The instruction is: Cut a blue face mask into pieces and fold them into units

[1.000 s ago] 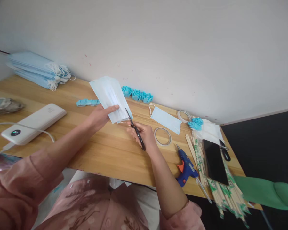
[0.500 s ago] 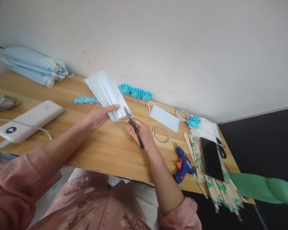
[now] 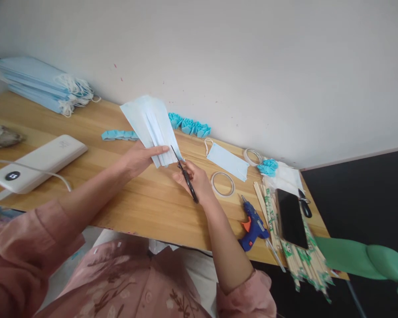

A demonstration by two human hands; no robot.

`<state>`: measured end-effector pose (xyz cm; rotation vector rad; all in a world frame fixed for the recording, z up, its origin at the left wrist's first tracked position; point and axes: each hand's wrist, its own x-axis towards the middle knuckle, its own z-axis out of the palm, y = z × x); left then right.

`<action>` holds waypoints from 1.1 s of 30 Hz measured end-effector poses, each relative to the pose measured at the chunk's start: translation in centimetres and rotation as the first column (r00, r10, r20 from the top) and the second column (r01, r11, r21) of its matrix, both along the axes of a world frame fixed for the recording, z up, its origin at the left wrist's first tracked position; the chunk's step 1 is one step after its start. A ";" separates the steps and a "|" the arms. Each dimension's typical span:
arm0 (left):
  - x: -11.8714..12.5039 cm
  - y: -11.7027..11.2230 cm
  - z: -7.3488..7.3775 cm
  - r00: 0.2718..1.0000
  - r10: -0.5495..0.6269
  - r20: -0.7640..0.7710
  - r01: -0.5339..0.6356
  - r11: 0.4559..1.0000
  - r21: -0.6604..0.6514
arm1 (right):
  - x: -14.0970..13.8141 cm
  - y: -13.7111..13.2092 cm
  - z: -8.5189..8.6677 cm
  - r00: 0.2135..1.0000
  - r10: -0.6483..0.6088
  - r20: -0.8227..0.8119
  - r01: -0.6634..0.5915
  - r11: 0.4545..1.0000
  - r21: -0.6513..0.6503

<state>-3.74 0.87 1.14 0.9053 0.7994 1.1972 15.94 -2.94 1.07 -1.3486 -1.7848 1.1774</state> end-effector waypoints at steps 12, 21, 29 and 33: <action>0.4 -0.2 -0.5 0.998 -0.044 -0.044 0.044 0.999 0.007 | -0.2 0.1 0.4 0.996 -0.025 -0.089 0.017 0.996 -0.091; 0.6 -0.3 -0.7 0.998 -0.054 -0.042 0.054 0.998 0.008 | -0.1 0.0 0.3 0.994 -0.023 -0.103 0.015 0.996 -0.084; 0.6 -0.2 -0.9 0.998 -0.040 -0.038 0.040 0.999 0.003 | -0.5 -0.1 0.6 0.990 -0.060 -0.127 0.050 0.995 -0.081; 0.6 -0.2 -1.1 0.998 -0.042 -0.043 0.042 0.999 0.007 | -0.6 -0.2 0.7 0.988 -0.070 -0.136 0.059 0.995 -0.085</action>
